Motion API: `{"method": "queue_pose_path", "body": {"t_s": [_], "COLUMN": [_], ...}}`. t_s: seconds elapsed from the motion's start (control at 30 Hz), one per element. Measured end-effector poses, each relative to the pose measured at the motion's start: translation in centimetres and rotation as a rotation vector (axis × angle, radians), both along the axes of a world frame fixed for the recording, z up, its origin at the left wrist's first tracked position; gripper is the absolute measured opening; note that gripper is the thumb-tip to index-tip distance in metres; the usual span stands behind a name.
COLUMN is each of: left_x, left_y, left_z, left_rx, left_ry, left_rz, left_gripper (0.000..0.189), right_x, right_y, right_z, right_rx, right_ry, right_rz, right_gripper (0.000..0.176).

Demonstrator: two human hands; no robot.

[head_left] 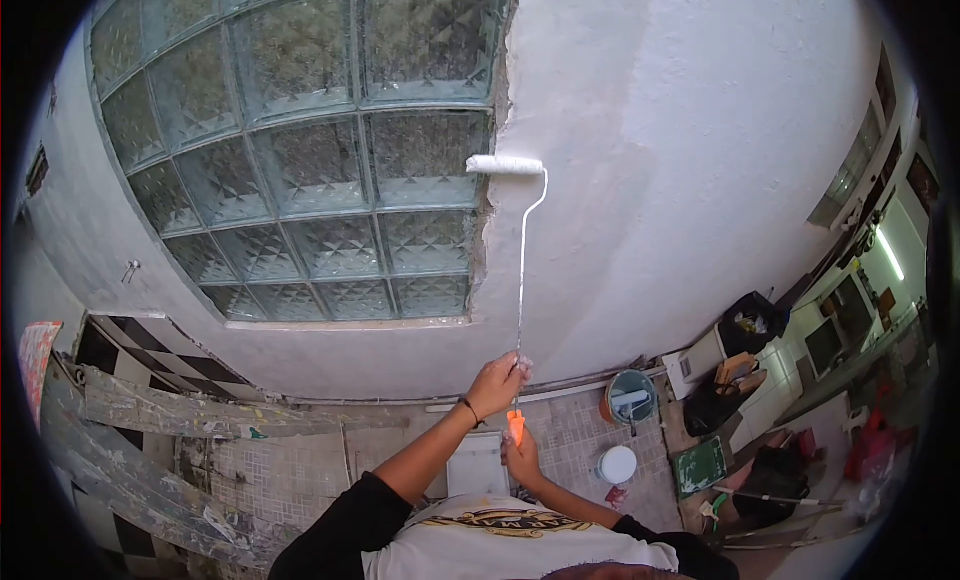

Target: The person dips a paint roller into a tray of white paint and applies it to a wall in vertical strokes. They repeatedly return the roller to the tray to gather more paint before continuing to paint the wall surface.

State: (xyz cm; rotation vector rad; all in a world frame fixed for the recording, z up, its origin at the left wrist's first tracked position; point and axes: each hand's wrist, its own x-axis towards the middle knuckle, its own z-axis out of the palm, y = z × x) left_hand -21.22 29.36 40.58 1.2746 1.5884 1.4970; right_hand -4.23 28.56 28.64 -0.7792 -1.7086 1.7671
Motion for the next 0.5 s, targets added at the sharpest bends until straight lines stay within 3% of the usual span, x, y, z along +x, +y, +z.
{"method": "queue_pose_path", "body": {"t_s": [0.3, 0.37, 0.5], "left_x": [-3.4, -3.1, -2.0], "left_y": [3.6, 3.5, 3.0], "left_z": [9.0, 8.6, 3.0], "left_rx": [0.231, 0.234, 0.137], "left_ry": [0.130, 0.143, 0.125], "left_rz": [0.157, 0.169, 0.151], "left_gripper": [0.024, 0.026, 0.026], "right_x": [-7.1, -7.3, -4.6], "right_y": [4.2, 4.5, 4.2], "right_z": [9.7, 9.1, 4.2], "right_rx": [-0.052, -0.053, -0.004], "right_ry": [0.265, 0.261, 0.152], "right_rz": [0.017, 0.019, 0.020], "right_gripper": [0.014, 0.014, 0.017]}}
